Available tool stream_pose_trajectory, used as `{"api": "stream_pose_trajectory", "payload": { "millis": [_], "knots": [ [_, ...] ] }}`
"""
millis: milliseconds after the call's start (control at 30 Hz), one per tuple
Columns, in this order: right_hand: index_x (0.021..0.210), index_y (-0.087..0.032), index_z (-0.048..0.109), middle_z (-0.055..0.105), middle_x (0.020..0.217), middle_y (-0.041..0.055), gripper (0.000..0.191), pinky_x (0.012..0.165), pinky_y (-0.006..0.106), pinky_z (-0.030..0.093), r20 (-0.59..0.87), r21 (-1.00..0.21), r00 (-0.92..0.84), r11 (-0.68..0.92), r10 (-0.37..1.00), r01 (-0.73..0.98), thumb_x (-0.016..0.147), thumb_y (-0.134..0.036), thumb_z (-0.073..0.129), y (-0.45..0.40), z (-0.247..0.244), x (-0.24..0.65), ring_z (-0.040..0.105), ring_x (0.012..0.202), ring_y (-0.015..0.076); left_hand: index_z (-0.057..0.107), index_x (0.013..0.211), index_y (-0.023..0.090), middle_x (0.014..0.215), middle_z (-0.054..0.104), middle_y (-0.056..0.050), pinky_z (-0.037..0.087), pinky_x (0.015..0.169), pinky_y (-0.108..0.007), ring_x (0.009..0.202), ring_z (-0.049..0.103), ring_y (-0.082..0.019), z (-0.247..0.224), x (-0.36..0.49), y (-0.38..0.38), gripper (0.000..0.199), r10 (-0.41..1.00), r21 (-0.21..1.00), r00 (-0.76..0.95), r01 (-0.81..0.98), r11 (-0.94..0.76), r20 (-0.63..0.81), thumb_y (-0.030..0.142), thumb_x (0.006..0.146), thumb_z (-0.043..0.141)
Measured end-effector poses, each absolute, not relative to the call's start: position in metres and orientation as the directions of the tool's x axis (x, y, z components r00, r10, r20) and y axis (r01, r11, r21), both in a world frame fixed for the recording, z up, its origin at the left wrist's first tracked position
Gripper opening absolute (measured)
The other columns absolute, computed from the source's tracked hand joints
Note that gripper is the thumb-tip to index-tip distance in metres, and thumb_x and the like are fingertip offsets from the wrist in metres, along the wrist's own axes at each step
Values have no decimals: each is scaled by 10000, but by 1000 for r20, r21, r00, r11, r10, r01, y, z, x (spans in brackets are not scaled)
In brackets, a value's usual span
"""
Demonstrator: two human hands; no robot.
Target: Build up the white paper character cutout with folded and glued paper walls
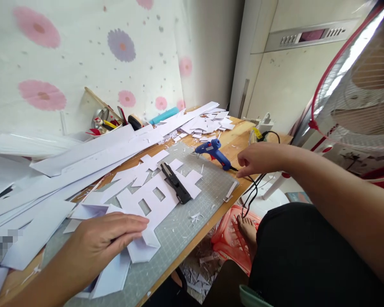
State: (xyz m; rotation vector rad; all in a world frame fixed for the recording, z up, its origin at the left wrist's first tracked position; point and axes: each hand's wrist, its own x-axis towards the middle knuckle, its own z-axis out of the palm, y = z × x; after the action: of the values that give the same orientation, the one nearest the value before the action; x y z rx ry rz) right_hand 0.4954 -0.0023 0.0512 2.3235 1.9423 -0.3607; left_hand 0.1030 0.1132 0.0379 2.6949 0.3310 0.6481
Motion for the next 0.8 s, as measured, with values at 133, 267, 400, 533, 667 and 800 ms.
{"api": "stream_pose_trajectory", "payload": {
  "millis": [133,267,400,533,667,800],
  "knots": [
    [1103,-138,732,735,1111,158,483,763,351,435,-137,-214,245,-271,960,939,836,-535,672,20,33,496,658,993,306,814,953,334,855,813,22,589,690,-150,682,778,-187,40,105,111,202,277,353,872,131,-926,404,237,811,707],
    [1035,-175,735,750,1006,130,442,702,332,461,-72,-354,322,-326,944,877,809,-548,663,44,13,485,681,912,297,811,940,328,835,813,17,582,664,-148,663,774,-188,42,106,109,201,292,372,868,137,-918,401,222,793,723],
    [884,-174,718,718,841,111,224,638,331,449,-1,-504,400,-346,916,791,757,-358,699,57,8,475,656,779,265,810,888,329,796,809,14,569,630,-150,640,761,-183,40,103,111,165,350,449,863,167,-878,364,226,788,728],
    [960,-157,674,669,751,77,213,585,306,477,81,-711,411,-237,908,663,819,-287,582,51,29,457,625,670,194,800,792,290,845,795,-33,569,728,-190,781,744,-201,37,98,112,47,647,648,639,291,-704,416,291,775,756],
    [977,-195,681,662,794,40,359,566,301,511,142,-981,187,113,972,159,688,-394,755,31,51,423,594,611,155,763,737,248,693,666,4,517,576,-178,614,605,-121,39,101,110,229,950,976,226,-35,-214,217,366,601,903],
    [842,-205,700,661,761,27,299,550,268,481,127,-991,-37,125,991,-39,676,-418,828,17,57,385,590,625,144,731,736,186,662,613,26,444,490,-157,515,495,-58,44,108,107,390,979,947,194,-302,112,-54,316,461,974]
  ]
}}
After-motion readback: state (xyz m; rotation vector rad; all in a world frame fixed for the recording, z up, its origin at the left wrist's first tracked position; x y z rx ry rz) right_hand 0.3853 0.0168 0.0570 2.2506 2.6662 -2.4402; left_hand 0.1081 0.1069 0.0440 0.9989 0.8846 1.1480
